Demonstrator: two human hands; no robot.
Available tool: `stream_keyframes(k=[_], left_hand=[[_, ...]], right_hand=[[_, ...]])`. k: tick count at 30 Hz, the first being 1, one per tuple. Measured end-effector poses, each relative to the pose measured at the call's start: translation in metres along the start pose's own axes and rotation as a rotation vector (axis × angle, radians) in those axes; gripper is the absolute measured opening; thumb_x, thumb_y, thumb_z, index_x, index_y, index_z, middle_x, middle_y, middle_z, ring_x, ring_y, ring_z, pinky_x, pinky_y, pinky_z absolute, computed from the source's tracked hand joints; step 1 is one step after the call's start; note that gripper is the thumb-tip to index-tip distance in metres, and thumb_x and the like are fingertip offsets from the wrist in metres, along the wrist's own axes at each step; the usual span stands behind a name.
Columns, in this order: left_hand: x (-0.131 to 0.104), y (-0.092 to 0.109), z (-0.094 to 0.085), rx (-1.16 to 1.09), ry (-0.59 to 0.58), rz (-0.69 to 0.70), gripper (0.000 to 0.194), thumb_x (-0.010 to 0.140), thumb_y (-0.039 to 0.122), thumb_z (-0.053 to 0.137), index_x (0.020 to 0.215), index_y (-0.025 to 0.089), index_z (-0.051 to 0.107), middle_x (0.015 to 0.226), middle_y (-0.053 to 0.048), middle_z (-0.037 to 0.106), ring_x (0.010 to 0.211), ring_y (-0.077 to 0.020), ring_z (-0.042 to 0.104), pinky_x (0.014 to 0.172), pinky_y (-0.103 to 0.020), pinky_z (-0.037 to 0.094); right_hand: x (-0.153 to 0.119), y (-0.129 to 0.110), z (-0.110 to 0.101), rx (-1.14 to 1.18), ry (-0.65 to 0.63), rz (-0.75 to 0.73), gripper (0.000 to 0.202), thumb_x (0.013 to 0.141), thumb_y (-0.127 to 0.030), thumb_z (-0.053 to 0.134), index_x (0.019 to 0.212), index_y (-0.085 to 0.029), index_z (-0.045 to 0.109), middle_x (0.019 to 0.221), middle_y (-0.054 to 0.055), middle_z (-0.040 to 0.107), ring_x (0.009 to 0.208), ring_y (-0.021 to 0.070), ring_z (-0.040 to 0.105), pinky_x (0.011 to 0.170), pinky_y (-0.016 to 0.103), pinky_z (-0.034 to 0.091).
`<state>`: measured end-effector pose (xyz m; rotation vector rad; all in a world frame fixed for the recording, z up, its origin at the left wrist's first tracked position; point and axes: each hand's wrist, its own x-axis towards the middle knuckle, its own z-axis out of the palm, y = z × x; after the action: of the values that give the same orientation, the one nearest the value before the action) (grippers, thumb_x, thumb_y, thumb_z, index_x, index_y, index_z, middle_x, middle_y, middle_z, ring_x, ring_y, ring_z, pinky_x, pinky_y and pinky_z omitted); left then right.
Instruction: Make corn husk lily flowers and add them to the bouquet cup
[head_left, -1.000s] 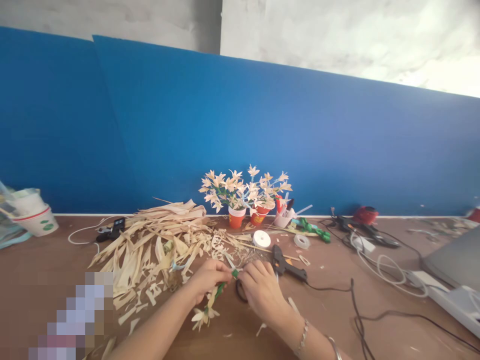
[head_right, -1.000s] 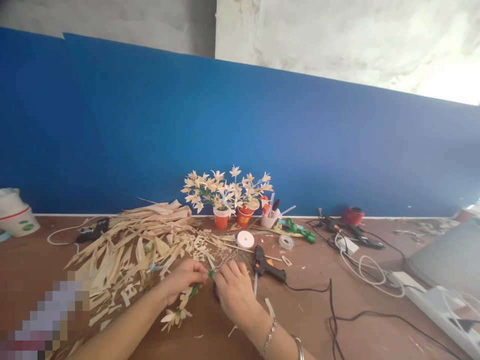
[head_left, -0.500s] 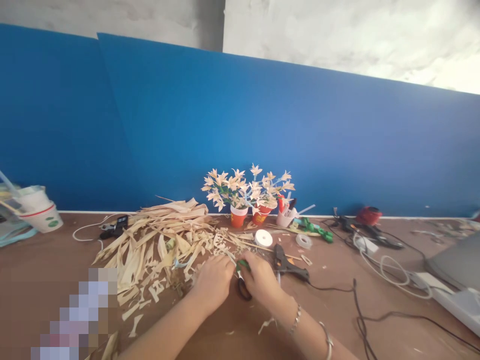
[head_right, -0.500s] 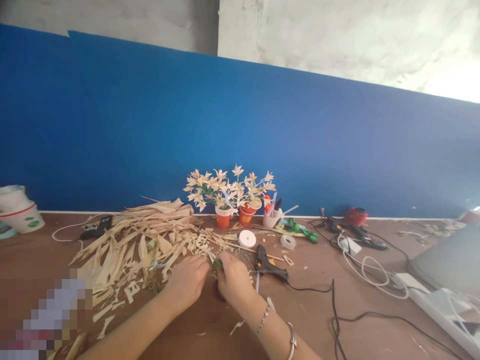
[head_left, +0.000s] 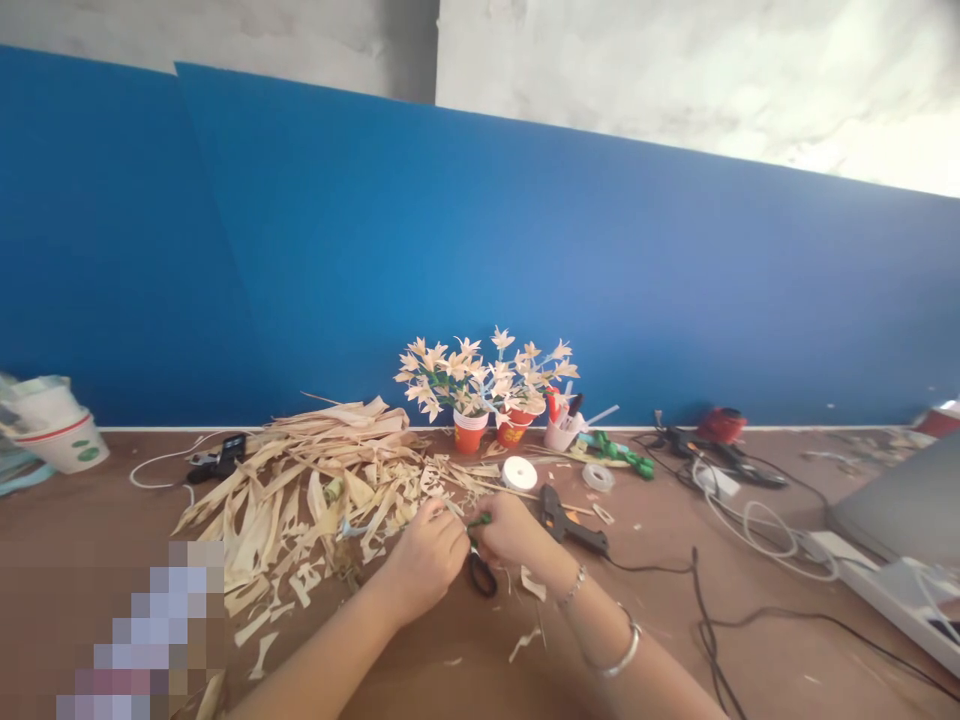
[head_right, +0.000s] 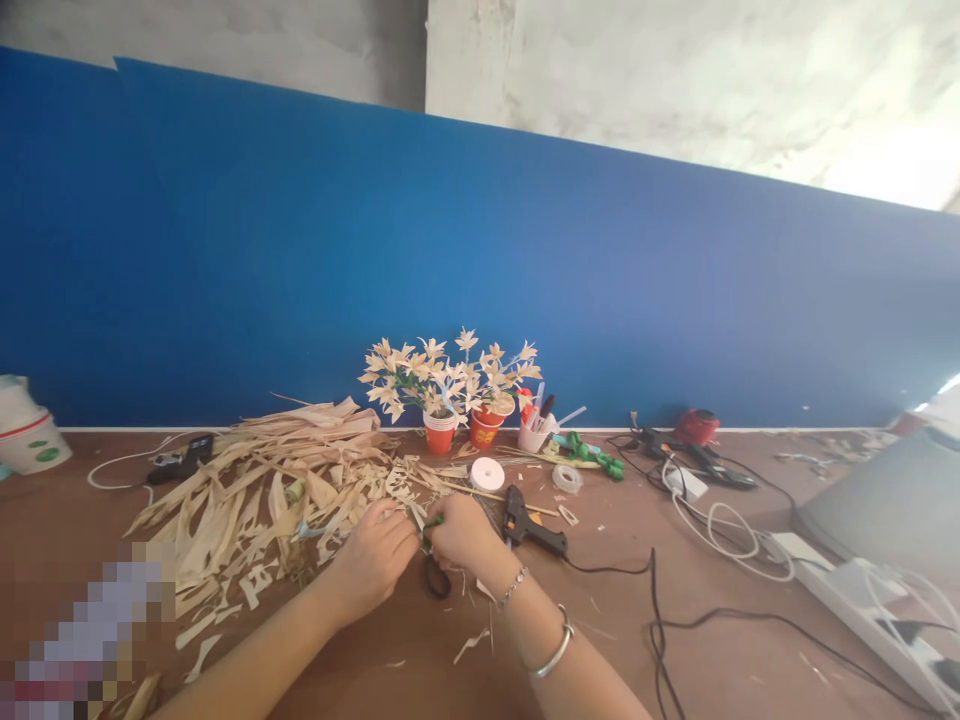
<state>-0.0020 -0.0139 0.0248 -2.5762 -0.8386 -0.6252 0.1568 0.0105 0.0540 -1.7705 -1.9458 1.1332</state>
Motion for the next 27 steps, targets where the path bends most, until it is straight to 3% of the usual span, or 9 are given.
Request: stream_keyframes(k=[7, 17, 20, 22, 25, 26, 27], left_hand=[[0.000, 0.005, 0.003, -0.058, 0.068, -0.039, 0.023, 0.082, 0.004, 0.037, 0.076, 0.017, 0.056, 0.070, -0.003, 0.054, 0.071, -0.0174, 0.047, 0.091, -0.040, 0.031], [0.001, 0.009, 0.007, -0.085, 0.019, -0.068, 0.021, 0.074, 0.002, 0.044, 0.079, 0.017, 0.057, 0.070, -0.003, 0.056, 0.072, -0.0185, 0.050, 0.093, -0.042, 0.031], [0.001, 0.009, 0.008, -0.128, -0.022, -0.139, 0.020, 0.070, 0.002, 0.047, 0.078, 0.016, 0.058, 0.073, -0.004, 0.058, 0.075, -0.0198, 0.052, 0.093, -0.043, 0.031], [0.001, 0.007, 0.006, -0.188, -0.036, -0.220, 0.020, 0.072, 0.003, 0.047, 0.079, 0.017, 0.059, 0.075, -0.005, 0.060, 0.077, -0.0203, 0.053, 0.092, -0.043, 0.031], [0.002, 0.002, -0.002, -0.321, -0.025, -0.376, 0.023, 0.076, 0.004, 0.046, 0.082, 0.019, 0.062, 0.078, -0.004, 0.063, 0.078, -0.0194, 0.055, 0.090, -0.042, 0.032], [0.003, 0.000, -0.005, -0.372, -0.016, -0.429, 0.024, 0.076, 0.004, 0.045, 0.081, 0.020, 0.062, 0.078, -0.003, 0.064, 0.079, -0.0187, 0.056, 0.089, -0.040, 0.033], [0.005, -0.001, -0.009, -0.418, -0.008, -0.485, 0.024, 0.077, 0.004, 0.045, 0.079, 0.020, 0.062, 0.078, -0.002, 0.064, 0.078, -0.0183, 0.056, 0.088, -0.040, 0.033]], right_hand=[[0.005, -0.002, -0.007, 0.049, -0.117, 0.084, 0.018, 0.056, -0.003, 0.044, 0.047, -0.019, 0.046, 0.034, -0.002, 0.050, 0.038, 0.0174, 0.056, 0.039, 0.025, 0.046], [0.007, -0.005, -0.009, -0.032, -0.139, 0.099, 0.019, 0.056, -0.004, 0.048, 0.043, -0.017, 0.050, 0.036, 0.001, 0.055, 0.038, 0.0179, 0.058, 0.040, 0.023, 0.045], [0.007, -0.010, -0.009, -0.107, -0.019, 0.052, 0.017, 0.058, -0.004, 0.050, 0.047, -0.016, 0.055, 0.046, 0.006, 0.061, 0.048, 0.0209, 0.062, 0.049, 0.026, 0.046], [0.001, -0.016, -0.010, -0.156, 0.132, -0.013, 0.015, 0.064, -0.006, 0.051, 0.065, -0.015, 0.063, 0.068, 0.011, 0.068, 0.070, 0.0242, 0.065, 0.063, 0.030, 0.047], [-0.019, -0.024, -0.013, -0.185, 0.430, -0.325, 0.023, 0.076, -0.014, 0.050, 0.096, -0.015, 0.061, 0.096, 0.012, 0.066, 0.094, 0.0230, 0.058, 0.080, 0.032, 0.042], [-0.027, -0.025, -0.013, -0.172, 0.484, -0.473, 0.022, 0.077, -0.017, 0.050, 0.096, -0.016, 0.061, 0.094, 0.010, 0.066, 0.091, 0.0212, 0.058, 0.079, 0.030, 0.042], [-0.035, -0.025, -0.014, -0.148, 0.456, -0.563, 0.018, 0.078, -0.019, 0.050, 0.091, -0.017, 0.062, 0.088, 0.008, 0.066, 0.083, 0.0185, 0.059, 0.074, 0.027, 0.043]])
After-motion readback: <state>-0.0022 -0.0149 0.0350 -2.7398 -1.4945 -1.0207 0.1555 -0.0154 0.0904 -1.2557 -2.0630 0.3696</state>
